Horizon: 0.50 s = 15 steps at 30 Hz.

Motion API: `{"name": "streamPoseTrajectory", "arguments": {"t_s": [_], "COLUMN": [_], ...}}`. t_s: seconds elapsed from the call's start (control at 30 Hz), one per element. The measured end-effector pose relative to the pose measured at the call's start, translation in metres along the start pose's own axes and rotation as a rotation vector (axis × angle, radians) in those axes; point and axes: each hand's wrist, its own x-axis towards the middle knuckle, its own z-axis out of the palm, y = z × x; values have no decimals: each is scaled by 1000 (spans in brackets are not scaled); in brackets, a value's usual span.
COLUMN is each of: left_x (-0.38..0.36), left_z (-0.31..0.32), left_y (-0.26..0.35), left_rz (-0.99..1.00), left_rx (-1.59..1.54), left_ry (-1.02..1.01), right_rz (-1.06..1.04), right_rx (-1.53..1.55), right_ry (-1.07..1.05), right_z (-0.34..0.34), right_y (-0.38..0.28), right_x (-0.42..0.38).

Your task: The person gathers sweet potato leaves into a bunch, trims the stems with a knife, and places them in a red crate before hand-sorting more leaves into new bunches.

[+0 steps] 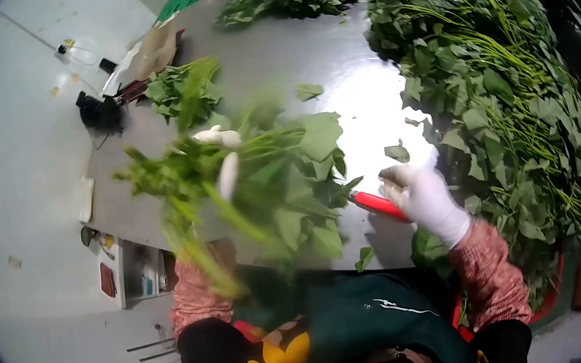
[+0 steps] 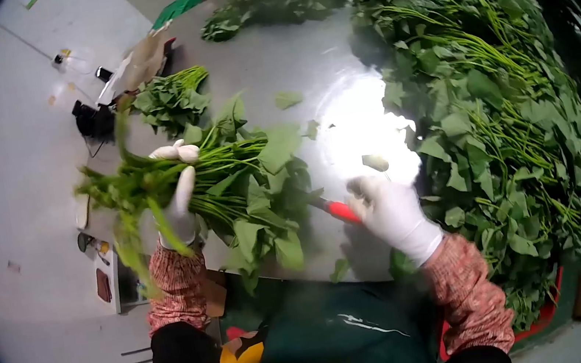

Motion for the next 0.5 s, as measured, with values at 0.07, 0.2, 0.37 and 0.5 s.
{"name": "streamPoseTrajectory", "arguments": {"t_s": [0.07,0.2,0.37,0.5], "left_x": [3,-2,-33,-46], "left_z": [-19,-67,-105,-99], "left_y": [-4,-22,-55,-81], "left_rz": [-133,-385,-761,-783], "left_rx": [-388,-790,-1352,-1364], "left_ry": [120,391,799,874], "right_rz": [-92,-75,101,185], "right_rx": [-308,-402,-357,68], "right_ry": [-60,65,-15,73], "right_z": [43,92,88,83], "right_y": [10,38,45,54], "right_x": [-15,-20,-16,-20]}}
